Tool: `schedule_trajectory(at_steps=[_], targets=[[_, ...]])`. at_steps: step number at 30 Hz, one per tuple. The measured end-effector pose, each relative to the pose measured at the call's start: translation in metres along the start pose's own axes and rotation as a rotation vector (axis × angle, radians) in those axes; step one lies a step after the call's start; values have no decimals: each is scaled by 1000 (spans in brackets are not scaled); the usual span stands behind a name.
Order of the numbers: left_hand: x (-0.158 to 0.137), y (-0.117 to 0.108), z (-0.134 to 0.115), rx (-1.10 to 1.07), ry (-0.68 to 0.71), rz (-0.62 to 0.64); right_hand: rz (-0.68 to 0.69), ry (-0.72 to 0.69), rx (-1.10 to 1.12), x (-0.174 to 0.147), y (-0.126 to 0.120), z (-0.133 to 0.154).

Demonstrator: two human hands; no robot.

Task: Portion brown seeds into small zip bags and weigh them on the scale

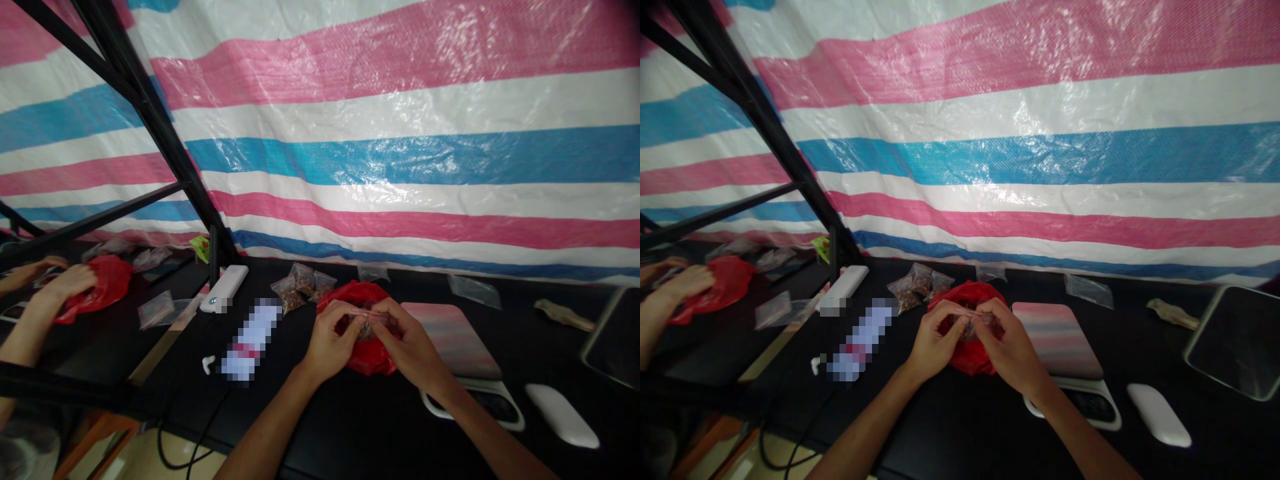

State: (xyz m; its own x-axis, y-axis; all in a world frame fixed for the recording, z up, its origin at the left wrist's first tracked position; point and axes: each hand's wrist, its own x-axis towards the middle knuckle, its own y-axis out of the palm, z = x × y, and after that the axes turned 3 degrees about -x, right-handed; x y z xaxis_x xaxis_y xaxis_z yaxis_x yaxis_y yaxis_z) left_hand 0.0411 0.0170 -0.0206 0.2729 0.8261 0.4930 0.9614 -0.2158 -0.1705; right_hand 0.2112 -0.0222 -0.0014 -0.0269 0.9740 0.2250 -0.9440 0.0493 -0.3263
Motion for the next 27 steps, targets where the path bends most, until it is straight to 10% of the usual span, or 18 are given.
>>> schedule_trajectory(at_steps=[27], targets=[[-1,0,0,-2,6,10,-14,14,7,1,0,3]])
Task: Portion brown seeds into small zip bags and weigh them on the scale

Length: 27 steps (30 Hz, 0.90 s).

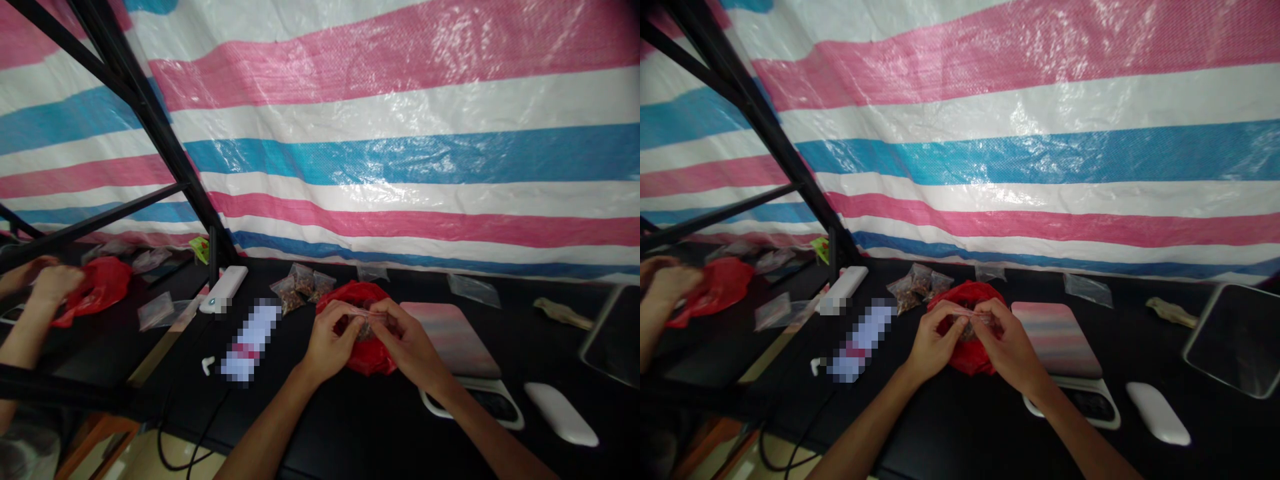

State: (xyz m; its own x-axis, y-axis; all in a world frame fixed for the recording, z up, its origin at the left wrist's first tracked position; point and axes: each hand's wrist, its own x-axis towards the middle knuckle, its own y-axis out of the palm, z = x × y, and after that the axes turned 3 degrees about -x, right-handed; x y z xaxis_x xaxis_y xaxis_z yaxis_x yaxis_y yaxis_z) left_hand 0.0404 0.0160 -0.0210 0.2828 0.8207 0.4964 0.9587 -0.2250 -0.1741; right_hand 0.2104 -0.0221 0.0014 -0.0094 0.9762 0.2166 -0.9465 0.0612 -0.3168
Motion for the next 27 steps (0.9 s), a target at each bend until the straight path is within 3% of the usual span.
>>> schedule_trajectory(at_steps=[27], targets=[[0,0,-1,18,0,-10,18,4,7,0,-2,-5]])
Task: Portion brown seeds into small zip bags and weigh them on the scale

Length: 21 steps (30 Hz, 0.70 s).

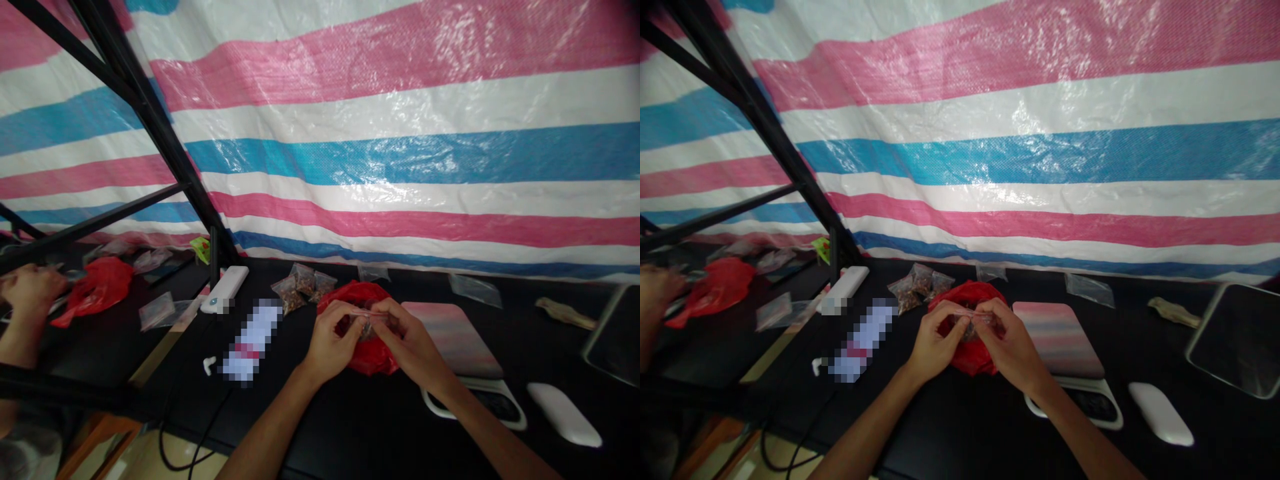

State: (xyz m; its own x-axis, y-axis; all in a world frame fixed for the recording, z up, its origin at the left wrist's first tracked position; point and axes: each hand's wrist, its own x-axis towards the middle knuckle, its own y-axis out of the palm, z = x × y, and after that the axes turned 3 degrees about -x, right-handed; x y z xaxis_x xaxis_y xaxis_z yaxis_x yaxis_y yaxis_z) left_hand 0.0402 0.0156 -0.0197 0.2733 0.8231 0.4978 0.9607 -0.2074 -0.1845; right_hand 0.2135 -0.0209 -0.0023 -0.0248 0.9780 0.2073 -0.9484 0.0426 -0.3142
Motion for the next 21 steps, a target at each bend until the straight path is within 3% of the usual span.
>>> schedule_trajectory(at_steps=[21], targets=[[-1,0,1,5,-38,-15,-11,-45,-58,1,1,-1]])
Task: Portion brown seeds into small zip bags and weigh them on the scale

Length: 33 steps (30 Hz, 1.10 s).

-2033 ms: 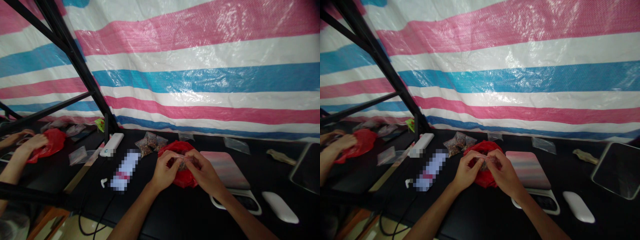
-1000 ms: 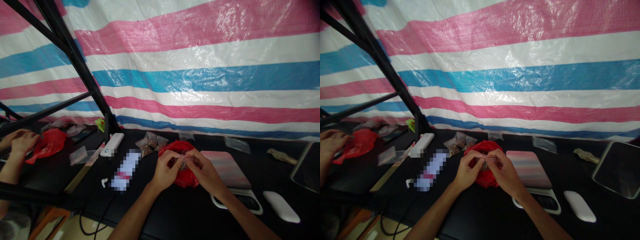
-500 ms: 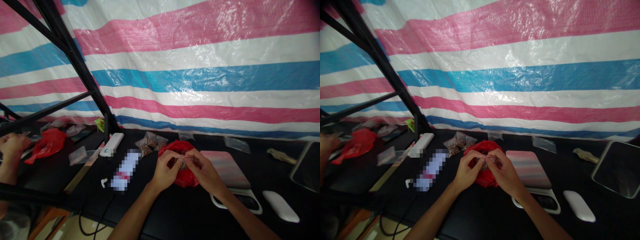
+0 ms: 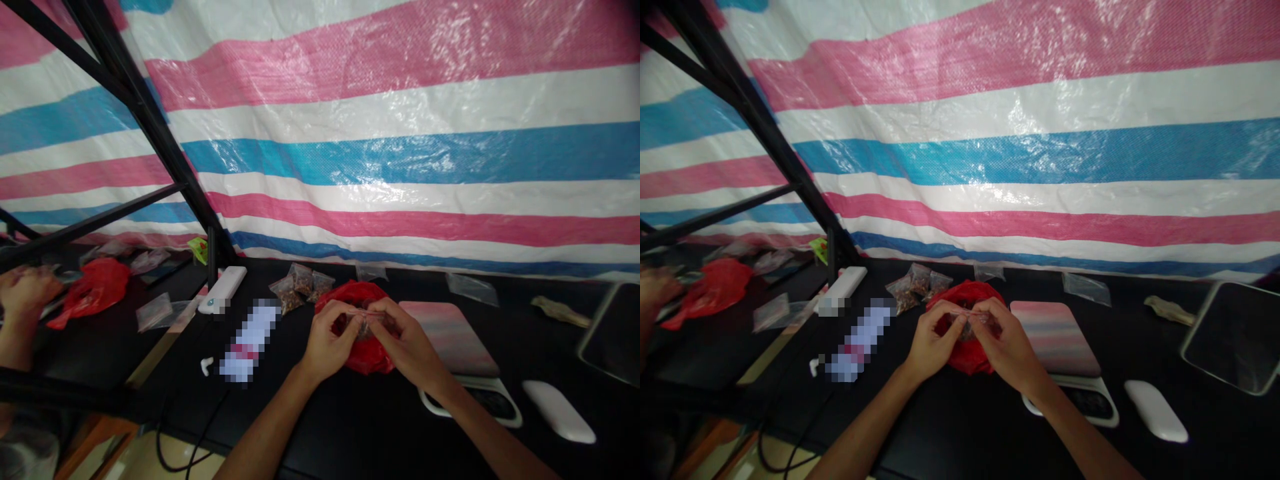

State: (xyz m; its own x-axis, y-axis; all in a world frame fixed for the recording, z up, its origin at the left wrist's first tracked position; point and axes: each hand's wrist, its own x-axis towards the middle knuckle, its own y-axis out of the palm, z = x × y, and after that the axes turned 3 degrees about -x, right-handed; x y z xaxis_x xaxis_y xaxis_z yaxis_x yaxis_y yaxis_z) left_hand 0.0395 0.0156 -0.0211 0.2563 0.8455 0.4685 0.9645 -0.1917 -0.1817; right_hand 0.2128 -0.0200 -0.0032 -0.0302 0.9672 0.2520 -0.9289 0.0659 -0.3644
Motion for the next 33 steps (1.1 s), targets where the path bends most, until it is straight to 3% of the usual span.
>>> schedule_trajectory(at_steps=[14,23,25,29,31,33], targets=[[1,0,-1,-6,15,12,9,14,28,-1,2,-7],[1,2,0,-100,-9,9,-8,-117,-79,-2,4,0],[5,-4,3,-151,-57,-139,-31,-137,-115,-3,3,0],[20,-33,19,-195,-254,-717,-117,-191,-258,-2,-4,0],[26,-47,31,-130,-264,-822,-141,-235,-339,0,-9,-2],[28,-53,42,-55,-280,-738,-176,-275,-422,2,-14,-4]])
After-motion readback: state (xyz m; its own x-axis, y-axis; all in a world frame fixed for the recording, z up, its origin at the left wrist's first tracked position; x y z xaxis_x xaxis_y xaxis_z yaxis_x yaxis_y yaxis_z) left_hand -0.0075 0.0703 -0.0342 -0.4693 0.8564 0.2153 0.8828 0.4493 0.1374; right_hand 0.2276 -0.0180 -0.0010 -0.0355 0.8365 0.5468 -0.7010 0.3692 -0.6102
